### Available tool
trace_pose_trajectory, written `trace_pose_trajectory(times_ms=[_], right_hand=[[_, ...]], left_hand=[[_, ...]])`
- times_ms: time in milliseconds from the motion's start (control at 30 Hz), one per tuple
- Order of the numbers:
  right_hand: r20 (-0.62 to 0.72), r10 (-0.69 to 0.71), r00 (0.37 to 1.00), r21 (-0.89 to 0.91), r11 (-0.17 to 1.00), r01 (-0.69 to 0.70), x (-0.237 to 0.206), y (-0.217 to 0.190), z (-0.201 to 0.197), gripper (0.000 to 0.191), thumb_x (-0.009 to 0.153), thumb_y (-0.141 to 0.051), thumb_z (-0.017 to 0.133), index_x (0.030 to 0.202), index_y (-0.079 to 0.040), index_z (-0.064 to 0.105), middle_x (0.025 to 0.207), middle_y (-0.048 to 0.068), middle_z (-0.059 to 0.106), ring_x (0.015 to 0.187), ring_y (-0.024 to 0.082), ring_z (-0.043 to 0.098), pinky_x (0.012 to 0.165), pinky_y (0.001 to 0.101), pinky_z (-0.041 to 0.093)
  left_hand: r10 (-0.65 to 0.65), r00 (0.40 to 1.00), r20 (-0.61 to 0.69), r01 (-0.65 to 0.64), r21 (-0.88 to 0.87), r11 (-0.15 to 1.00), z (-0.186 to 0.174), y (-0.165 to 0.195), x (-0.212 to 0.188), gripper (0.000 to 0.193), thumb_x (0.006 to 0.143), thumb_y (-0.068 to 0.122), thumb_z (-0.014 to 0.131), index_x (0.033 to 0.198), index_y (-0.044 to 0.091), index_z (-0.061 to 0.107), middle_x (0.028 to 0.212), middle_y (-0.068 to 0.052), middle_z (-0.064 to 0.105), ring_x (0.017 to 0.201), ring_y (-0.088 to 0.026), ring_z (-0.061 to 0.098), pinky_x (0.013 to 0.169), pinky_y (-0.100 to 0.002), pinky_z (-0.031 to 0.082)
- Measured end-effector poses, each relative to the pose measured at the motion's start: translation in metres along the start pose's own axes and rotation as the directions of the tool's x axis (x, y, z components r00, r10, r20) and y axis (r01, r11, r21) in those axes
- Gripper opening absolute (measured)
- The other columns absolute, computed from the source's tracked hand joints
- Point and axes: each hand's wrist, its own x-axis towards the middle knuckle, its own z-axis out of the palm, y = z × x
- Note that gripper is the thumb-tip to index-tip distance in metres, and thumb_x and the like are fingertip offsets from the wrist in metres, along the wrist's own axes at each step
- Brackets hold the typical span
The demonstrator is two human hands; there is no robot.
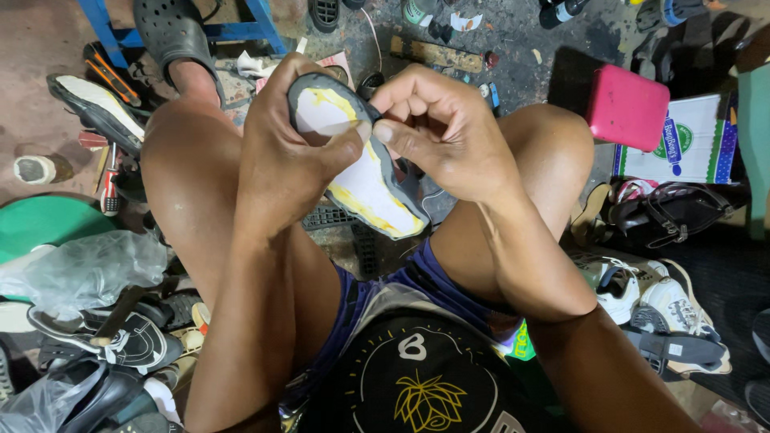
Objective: The person sits on the floor of a shoe repair shop and presses a black rubber sole onto a sandal, working the glued edge around the footbed by hand. They then fit the sandal upper onto the finished sole, adjust the strap, and turn the sandal to check the joined edges.
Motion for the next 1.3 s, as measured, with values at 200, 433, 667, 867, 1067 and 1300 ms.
trace_pose_trajectory(times_ms=[200,433,667,867,1067,1300], right_hand=[[0.021,0.035,0.999,-0.043,0.999,-0.035,-0.002,0.001,-0.002,0.010,0.107,0.001,0.069,0.114,-0.002,0.061,0.090,-0.002,0.060,0.081,0.003,0.056,0.072,0.0202,0.045],[0.004,-0.054,0.999,-0.180,0.982,0.054,-0.003,-0.001,-0.013,0.008,0.107,-0.002,0.070,0.115,-0.002,0.067,0.095,-0.003,0.057,0.084,0.003,0.050,0.072,0.0206,0.040],[0.011,-0.010,1.000,-0.250,0.968,0.012,-0.002,0.005,-0.014,0.008,0.108,-0.003,0.069,0.106,-0.003,0.060,0.088,-0.006,0.053,0.080,0.001,0.045,0.069,0.0206,0.039],[0.015,0.035,0.999,-0.090,0.995,-0.034,-0.001,0.009,-0.016,0.004,0.108,-0.005,0.066,0.109,-0.004,0.062,0.087,-0.007,0.053,0.077,-0.001,0.043,0.066,0.0195,0.035],[0.005,0.024,1.000,-0.101,0.995,-0.024,0.000,0.013,-0.013,0.007,0.110,-0.007,0.067,0.107,-0.004,0.061,0.089,-0.007,0.054,0.078,0.000,0.046,0.067,0.0193,0.038],[0.010,0.051,0.999,0.047,0.998,-0.052,0.003,0.016,-0.014,0.004,0.111,-0.006,0.062,0.112,-0.003,0.064,0.094,-0.006,0.059,0.084,0.000,0.049,0.072,0.0200,0.041]], left_hand=[[-0.050,0.997,0.050,0.053,-0.047,0.997,-0.002,0.003,0.000,0.036,0.085,-0.001,0.075,0.115,0.003,0.055,0.096,-0.001,0.065,0.084,-0.006,0.062,0.076,-0.023,0.055],[0.041,0.995,0.095,-0.052,0.117,0.992,0.009,-0.003,-0.005,0.044,0.088,0.004,0.080,0.123,0.003,0.054,0.111,-0.004,0.061,0.102,-0.008,0.059,0.088,-0.024,0.054],[0.001,0.995,0.098,-0.018,0.181,0.983,0.012,-0.006,-0.001,0.048,0.086,0.005,0.076,0.127,0.004,0.052,0.116,-0.005,0.059,0.106,-0.010,0.059,0.089,-0.025,0.056],[0.083,0.988,0.131,-0.110,0.212,0.971,0.011,-0.008,-0.001,0.050,0.088,0.005,0.078,0.129,0.003,0.051,0.125,-0.007,0.059,0.115,-0.012,0.058,0.099,-0.027,0.053],[0.058,0.989,0.140,-0.094,0.270,0.958,0.011,-0.005,0.000,0.055,0.086,0.006,0.077,0.135,0.004,0.051,0.128,-0.008,0.060,0.119,-0.015,0.059,0.103,-0.027,0.051],[-0.071,0.983,0.167,0.014,0.319,0.948,0.015,0.000,-0.001,0.066,0.080,0.011,0.079,0.138,0.006,0.047,0.116,-0.010,0.068,0.105,-0.013,0.065,0.088,-0.027,0.055]])
